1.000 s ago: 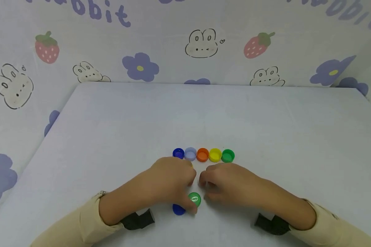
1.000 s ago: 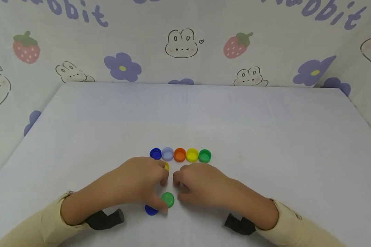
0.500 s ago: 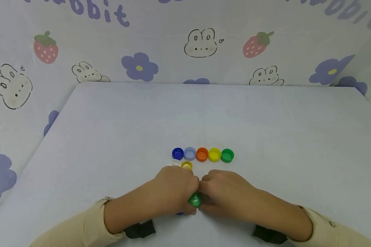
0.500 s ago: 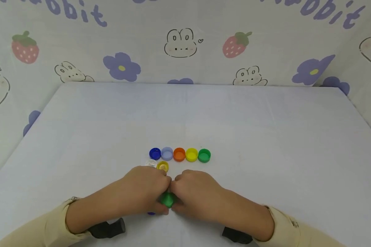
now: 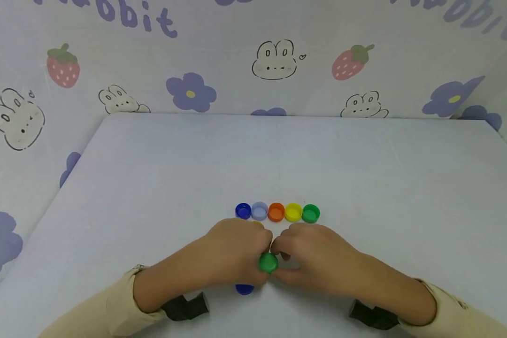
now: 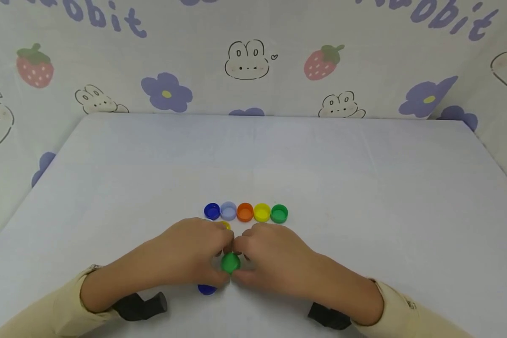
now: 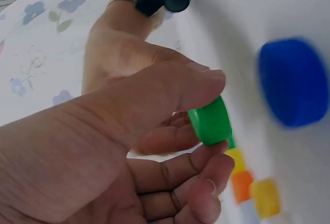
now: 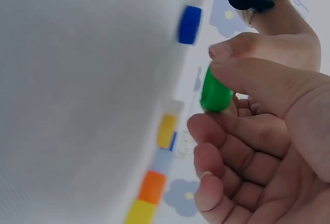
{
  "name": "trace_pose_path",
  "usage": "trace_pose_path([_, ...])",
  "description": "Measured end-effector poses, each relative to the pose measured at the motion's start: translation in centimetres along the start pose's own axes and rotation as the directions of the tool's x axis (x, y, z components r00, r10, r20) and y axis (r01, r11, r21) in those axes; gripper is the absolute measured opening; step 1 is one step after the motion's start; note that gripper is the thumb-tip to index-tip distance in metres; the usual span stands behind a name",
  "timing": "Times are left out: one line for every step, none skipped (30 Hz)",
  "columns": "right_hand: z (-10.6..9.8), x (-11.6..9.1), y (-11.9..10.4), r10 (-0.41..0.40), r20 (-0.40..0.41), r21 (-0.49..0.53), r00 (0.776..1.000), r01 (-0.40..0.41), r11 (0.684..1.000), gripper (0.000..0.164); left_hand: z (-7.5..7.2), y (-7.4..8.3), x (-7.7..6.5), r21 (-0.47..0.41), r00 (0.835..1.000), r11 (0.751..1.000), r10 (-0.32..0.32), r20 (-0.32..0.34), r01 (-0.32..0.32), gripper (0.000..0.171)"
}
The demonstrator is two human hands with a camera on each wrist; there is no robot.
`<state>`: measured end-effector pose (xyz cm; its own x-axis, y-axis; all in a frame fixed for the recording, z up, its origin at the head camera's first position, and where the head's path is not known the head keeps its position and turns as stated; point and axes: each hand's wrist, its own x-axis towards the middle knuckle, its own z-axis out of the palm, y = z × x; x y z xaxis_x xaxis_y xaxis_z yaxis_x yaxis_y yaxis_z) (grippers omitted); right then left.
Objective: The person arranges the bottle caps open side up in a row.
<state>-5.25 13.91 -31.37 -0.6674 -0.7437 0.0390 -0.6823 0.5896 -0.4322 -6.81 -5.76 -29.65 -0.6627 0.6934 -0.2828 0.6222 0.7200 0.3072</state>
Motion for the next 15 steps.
trace_pose_path([-0.3, -0.1, 0.0, -0.004, -0.031, 0.007, 1.0, 0.004, 1.0, 0.018, -0.3, -0.1, -0.2, -0.011, 1.0, 1.0, 0.005, -0.025, -0.005, 0.025])
trace_pose_path([-0.5, -0.2, 0.0, -0.009, -0.062, 0.015, 0.998, 0.01, 1.0, 0.02, -0.7, -0.1, -0.5, -0.021, 0.999, 1.0, 0.013, -0.052, -0.014, 0.024])
trace_pose_path([-0.7, -0.2, 0.0, -0.02, -0.094, 0.023, 0.995, 0.022, 0.999, 0.021, -1.0, -0.2, -0.7, -0.031, 0.997, 0.999, 0.021, -0.081, -0.023, 0.024])
trace_pose_path([-0.9, -0.3, 0.0, -0.038, -0.129, 0.036, 0.991, 0.043, 0.998, 0.024, -1.3, -0.2, -1.0, -0.037, 0.993, 0.999, 0.034, -0.115, -0.038, 0.023])
trace_pose_path([-1.0, -0.3, 0.0, -0.063, -0.169, 0.045, 0.984, 0.072, 0.996, 0.026, -1.6, -0.2, -1.2, -0.048, 0.988, 0.997, 0.045, -0.147, -0.053, 0.023])
trace_pose_path([-1.1, -0.3, 0.1, -0.095, -0.211, 0.051, 0.973, 0.108, 0.993, 0.029, -1.9, -0.3, -1.5, -0.058, 0.982, 0.996, 0.057, -0.179, -0.068, 0.024])
trace_pose_path([-1.1, -0.3, 0.2, -0.128, -0.253, 0.052, 0.959, 0.145, 0.988, 0.033, -2.1, -0.3, -1.7, -0.07, 0.976, 0.994, 0.065, -0.209, -0.082, 0.024])
trace_pose_path([-1.2, -0.3, 0.3, -0.161, -0.291, 0.048, 0.943, 0.183, 0.982, 0.037, -2.3, -0.4, -1.9, -0.077, 0.969, 0.993, 0.074, -0.235, -0.095, 0.024])
trace_pose_path([-1.2, -0.3, 0.4, -0.197, -0.325, 0.039, 0.925, 0.221, 0.974, 0.04, -2.5, -0.5, -2.0, -0.085, 0.963, 0.991, 0.08, -0.257, -0.105, 0.024])
trace_pose_path([-1.2, -0.2, 0.5, -0.227, -0.35, 0.029, 0.909, 0.253, 0.967, 0.041, -2.7, -0.5, -2.2, -0.095, 0.958, 0.989, 0.086, -0.274, -0.116, 0.024])
trace_pose_path([-1.3, -0.2, 0.6, -0.254, -0.369, 0.02, 0.894, 0.281, 0.96, 0.042, -2.8, -0.6, -2.3, -0.115, 0.955, 0.986, 0.083, -0.283, -0.12, 0.024])
trace_pose_path([-1.4, -0.1, 0.7, -0.268, -0.379, 0.017, 0.886, 0.296, 0.955, 0.041, -3.0, -0.7, -2.4, -0.132, 0.952, 0.983, 0.084, -0.293, -0.127, 0.023])
trace_pose_path([-1.5, -0.1, 0.8, -0.279, -0.387, 0.016, 0.879, 0.309, 0.951, 0.038, -3.1, -0.7, -2.6, -0.153, 0.951, 0.979, 0.085, -0.298, -0.135, 0.023])
trace_pose_path([-1.6, 0.0, 0.9, -0.287, -0.392, 0.022, 0.874, 0.321, 0.947, 0.034, -3.3, -0.7, -2.6, -0.17, 0.948, 0.975, 0.089, -0.305, -0.146, 0.023])
trace_pose_path([-1.7, 0.0, 0.9, -0.29, -0.396, 0.03, 0.871, 0.328, 0.944, 0.03, -3.4, -0.7, -2.7, -0.192, 0.946, 0.969, 0.09, -0.31, -0.155, 0.023])
